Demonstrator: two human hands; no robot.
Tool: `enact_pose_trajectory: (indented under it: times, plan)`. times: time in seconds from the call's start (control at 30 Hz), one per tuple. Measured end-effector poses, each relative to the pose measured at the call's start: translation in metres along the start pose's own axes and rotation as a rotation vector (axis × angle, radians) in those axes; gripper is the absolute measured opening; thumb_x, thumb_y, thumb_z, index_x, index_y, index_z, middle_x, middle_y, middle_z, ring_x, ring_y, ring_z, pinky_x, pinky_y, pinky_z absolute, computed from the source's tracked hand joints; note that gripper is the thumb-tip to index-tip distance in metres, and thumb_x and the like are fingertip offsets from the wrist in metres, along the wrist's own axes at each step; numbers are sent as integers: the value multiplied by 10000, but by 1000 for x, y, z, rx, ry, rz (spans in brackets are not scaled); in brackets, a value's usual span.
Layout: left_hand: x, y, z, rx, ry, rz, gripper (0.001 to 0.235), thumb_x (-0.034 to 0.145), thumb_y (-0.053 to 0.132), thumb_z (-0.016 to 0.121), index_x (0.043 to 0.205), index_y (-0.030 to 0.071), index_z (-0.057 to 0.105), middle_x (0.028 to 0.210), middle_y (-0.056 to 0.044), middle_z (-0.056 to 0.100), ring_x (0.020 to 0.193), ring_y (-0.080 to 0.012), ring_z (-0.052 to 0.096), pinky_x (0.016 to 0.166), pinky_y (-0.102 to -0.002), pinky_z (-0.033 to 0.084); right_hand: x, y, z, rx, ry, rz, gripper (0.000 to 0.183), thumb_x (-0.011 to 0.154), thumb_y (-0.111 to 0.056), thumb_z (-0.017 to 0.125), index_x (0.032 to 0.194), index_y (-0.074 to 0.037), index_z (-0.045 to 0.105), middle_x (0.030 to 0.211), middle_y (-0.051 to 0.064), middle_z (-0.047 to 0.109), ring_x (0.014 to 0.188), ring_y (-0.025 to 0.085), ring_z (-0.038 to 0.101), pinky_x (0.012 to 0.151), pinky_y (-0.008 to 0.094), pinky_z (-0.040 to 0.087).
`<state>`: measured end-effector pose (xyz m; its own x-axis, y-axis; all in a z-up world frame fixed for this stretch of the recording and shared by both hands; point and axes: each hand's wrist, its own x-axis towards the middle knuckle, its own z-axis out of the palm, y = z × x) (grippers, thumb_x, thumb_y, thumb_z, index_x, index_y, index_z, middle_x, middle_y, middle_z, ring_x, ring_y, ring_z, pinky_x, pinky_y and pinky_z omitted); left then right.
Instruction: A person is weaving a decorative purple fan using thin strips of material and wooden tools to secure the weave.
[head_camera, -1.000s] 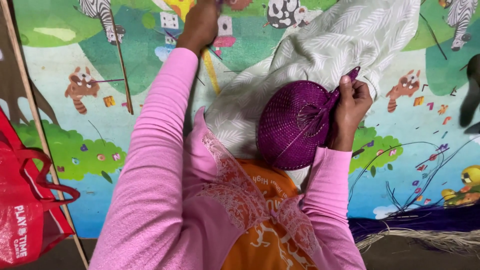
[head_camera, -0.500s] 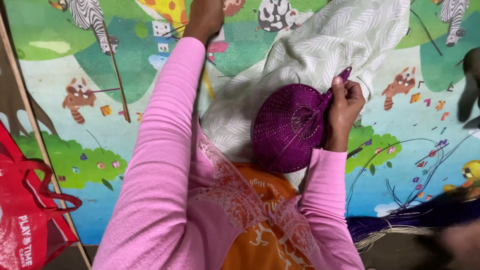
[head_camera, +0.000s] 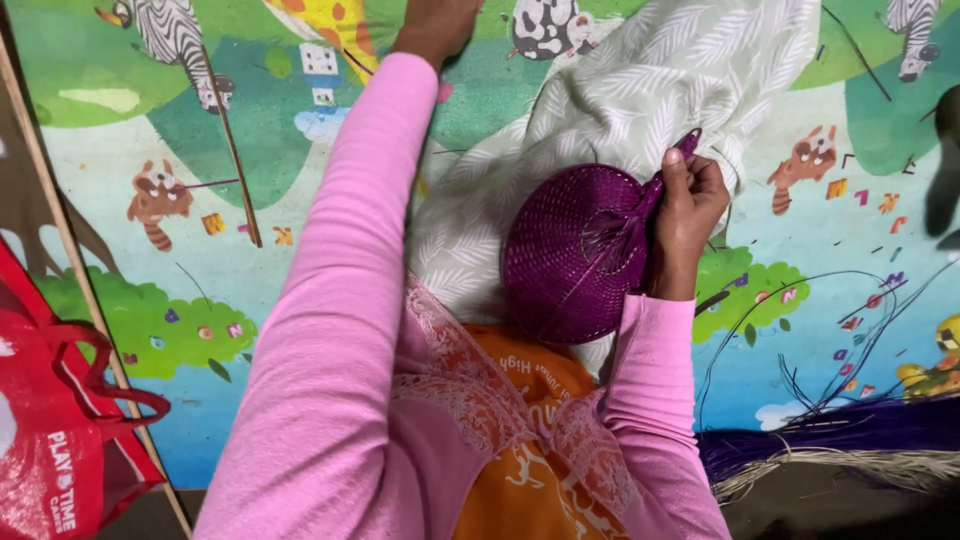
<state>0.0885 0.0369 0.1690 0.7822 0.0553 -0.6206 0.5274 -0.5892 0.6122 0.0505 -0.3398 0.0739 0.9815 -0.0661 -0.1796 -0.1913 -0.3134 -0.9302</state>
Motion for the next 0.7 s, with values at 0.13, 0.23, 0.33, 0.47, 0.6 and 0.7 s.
enact_pose_trajectory:
  times: [0.13, 0.23, 0.33, 0.47, 0.6, 0.7]
  plan:
    - [-10, -49, 42, -21, -51, -35, 218, 1129, 212, 380, 1165, 53, 523, 991, -106, 597, 832, -192, 591, 700, -344, 556, 3, 8, -2, 5, 1, -19, 289, 994, -258, 801, 843, -128, 593, 733, -81, 441, 706, 36, 359, 634, 235, 305]
    - [-26, -79, 80, -36, -74, -66, 233, 1143, 236, 377, 1166, 53, 519, 1001, -104, 601, 841, -185, 593, 708, -337, 565, 3, 5, -1, 21, -20, -28, 313, 1003, -263, 794, 831, -134, 566, 749, -71, 456, 721, 45, 381, 644, 247, 318]
    - [-29, -129, 126, 18, -114, -20, 262, 1139, 218, 344, 1171, 4, 491, 1123, -203, 596, 827, -234, 618, 696, -370, 611, 3, 2, 1, -6, -15, -40, 299, 1011, -277, 784, 844, -127, 586, 739, -66, 444, 714, 47, 384, 651, 246, 330]
    - [-4, -194, 190, 557, 331, 469, 122, 956, -85, 583, 1055, -46, 523, 1043, -259, 536, 451, -260, 491, 324, -409, 401, 3, 2, 0, 0, -16, -51, 322, 1020, -267, 787, 839, -130, 559, 745, -63, 422, 718, 54, 372, 658, 246, 322]
    - [-9, -189, 205, 706, 529, 477, 217, 856, -104, 621, 1027, 0, 535, 1023, -188, 522, 578, -283, 591, 352, -458, 490, 5, 7, -2, -15, -14, -83, 354, 1010, -307, 794, 828, -135, 543, 763, -54, 437, 734, 66, 383, 672, 257, 329]
    - [-7, -188, 199, 647, 499, 472, 76, 1049, 6, 542, 1070, -63, 567, 971, -235, 564, 439, -221, 526, 267, -369, 427, 5, 8, -1, -7, -8, -82, 376, 1018, -284, 791, 802, -147, 516, 731, -69, 398, 699, 54, 330, 622, 262, 275]
